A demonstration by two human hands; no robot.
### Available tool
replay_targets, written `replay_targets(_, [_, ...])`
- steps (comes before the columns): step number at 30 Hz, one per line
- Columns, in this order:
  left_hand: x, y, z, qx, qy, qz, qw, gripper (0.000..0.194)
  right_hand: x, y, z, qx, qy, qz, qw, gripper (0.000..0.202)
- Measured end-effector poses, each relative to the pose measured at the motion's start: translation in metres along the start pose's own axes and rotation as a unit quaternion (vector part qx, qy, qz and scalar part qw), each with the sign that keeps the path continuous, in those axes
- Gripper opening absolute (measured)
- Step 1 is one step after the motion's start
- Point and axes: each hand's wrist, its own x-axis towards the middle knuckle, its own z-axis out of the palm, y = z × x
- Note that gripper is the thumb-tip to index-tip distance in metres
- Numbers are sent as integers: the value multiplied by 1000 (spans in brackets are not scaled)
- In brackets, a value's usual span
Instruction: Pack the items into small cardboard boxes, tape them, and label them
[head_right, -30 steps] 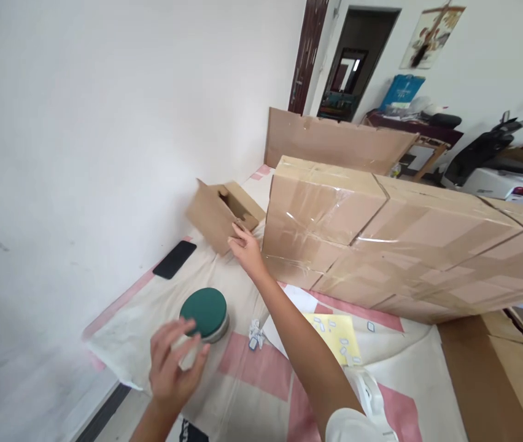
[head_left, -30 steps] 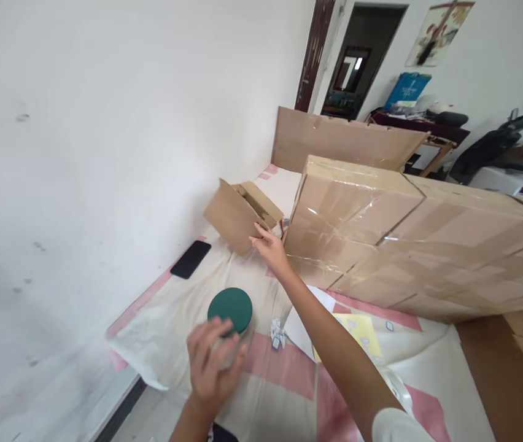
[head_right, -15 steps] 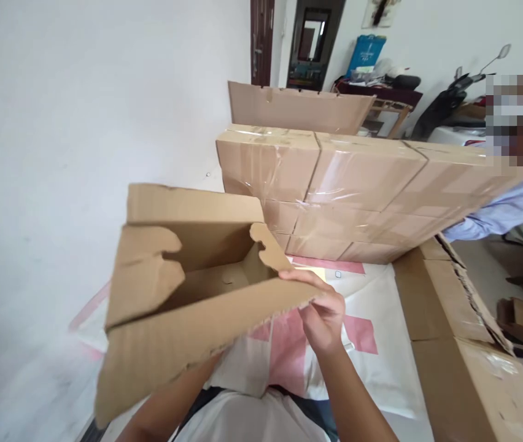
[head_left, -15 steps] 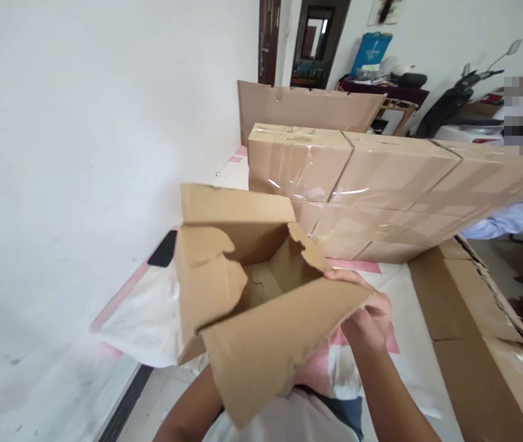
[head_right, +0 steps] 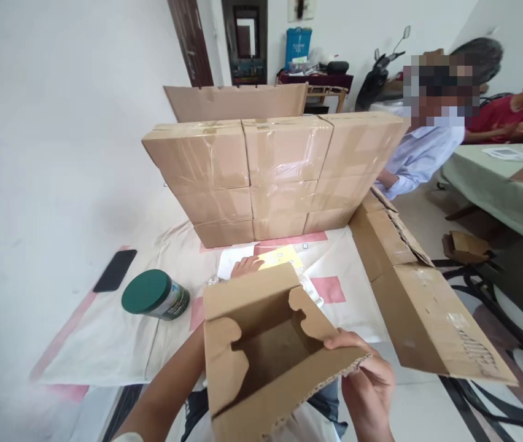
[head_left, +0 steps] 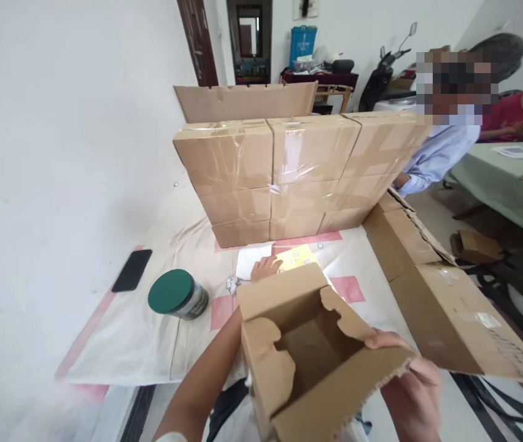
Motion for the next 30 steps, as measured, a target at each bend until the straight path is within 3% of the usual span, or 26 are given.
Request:
replay_targets(5, [32, 24, 17, 13, -32, 71, 997, 46, -15, -17, -9, -31, 34, -26, 999, 33])
replay_targets(12, [61, 54, 33, 32, -17, 2, 999, 51, -50, -5, -14, -65, 48, -9, 997, 27])
replay_targets(15, [79, 62, 36, 31, -14, 12, 999, 51, -56, 4, -16, -77, 28, -17, 997, 20])
replay_targets(21, [118, 65, 44, 12, -53, 86, 995, 55, -47, 14, -22, -74, 2, -24, 997, 12])
replay_targets(26, [123, 67, 54, 24, -71, 75, 994, 59, -28, 29, -28, -63, -11, -28, 998, 12])
replay_targets(30, [123, 72, 54, 47, -68, 63, 995, 57, -15, 42, -23, -62, -16, -23, 998, 22])
